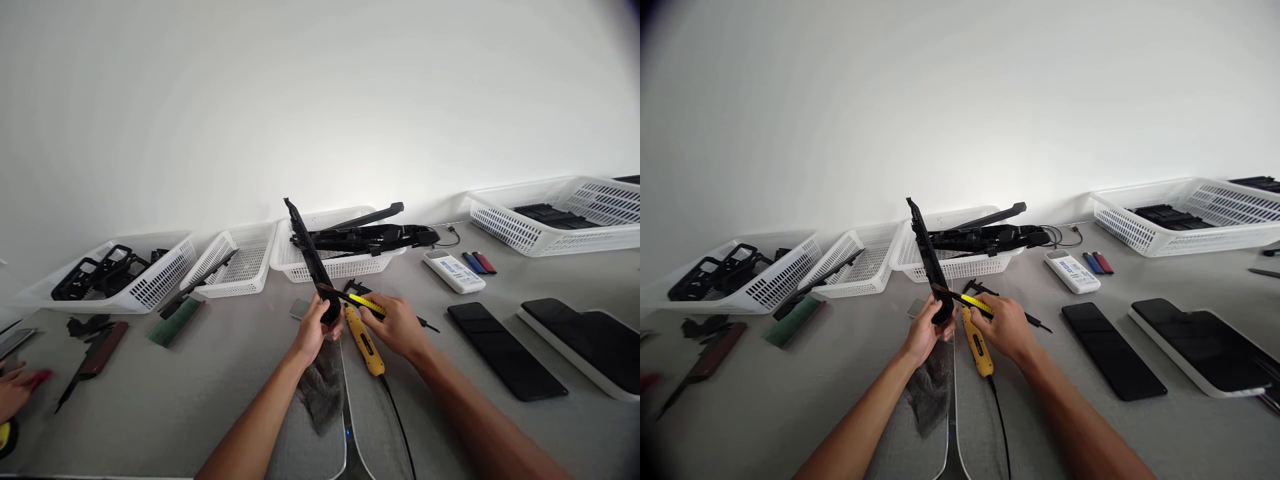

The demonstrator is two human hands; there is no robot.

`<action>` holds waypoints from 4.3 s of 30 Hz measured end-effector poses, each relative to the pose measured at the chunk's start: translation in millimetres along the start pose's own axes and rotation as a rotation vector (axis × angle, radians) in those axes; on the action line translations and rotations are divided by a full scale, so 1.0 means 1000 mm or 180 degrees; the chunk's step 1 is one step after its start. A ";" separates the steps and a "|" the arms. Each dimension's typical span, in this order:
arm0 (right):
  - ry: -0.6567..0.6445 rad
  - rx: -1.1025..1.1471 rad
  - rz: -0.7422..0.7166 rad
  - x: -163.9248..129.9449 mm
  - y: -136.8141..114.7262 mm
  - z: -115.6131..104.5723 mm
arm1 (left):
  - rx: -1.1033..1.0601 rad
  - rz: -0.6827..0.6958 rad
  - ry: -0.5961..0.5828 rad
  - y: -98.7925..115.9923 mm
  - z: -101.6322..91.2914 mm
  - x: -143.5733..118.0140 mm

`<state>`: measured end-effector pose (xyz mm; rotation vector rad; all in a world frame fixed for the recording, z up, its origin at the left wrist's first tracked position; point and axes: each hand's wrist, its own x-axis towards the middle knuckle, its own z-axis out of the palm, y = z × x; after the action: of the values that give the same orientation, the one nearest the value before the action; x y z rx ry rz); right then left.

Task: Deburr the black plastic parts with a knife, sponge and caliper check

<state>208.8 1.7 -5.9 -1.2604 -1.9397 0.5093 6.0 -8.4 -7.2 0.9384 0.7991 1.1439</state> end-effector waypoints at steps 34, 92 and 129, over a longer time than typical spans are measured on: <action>-0.0255 0.0160 -0.0041 -0.007 -0.029 0.009 | 0.0667 0.0548 0.0892 -0.014 -0.005 0.007; -0.0458 0.0118 -0.0067 -0.001 -0.014 -0.010 | 0.0594 0.0145 0.0574 -0.006 -0.008 0.004; -0.0295 -0.0019 -0.0581 0.000 0.005 -0.016 | 0.0964 -0.0430 0.0299 0.011 -0.014 0.002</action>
<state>224.5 3.1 1.2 -1.0667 -2.1110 0.4759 -9.9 -2.2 -2.9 1.0675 1.1174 0.9704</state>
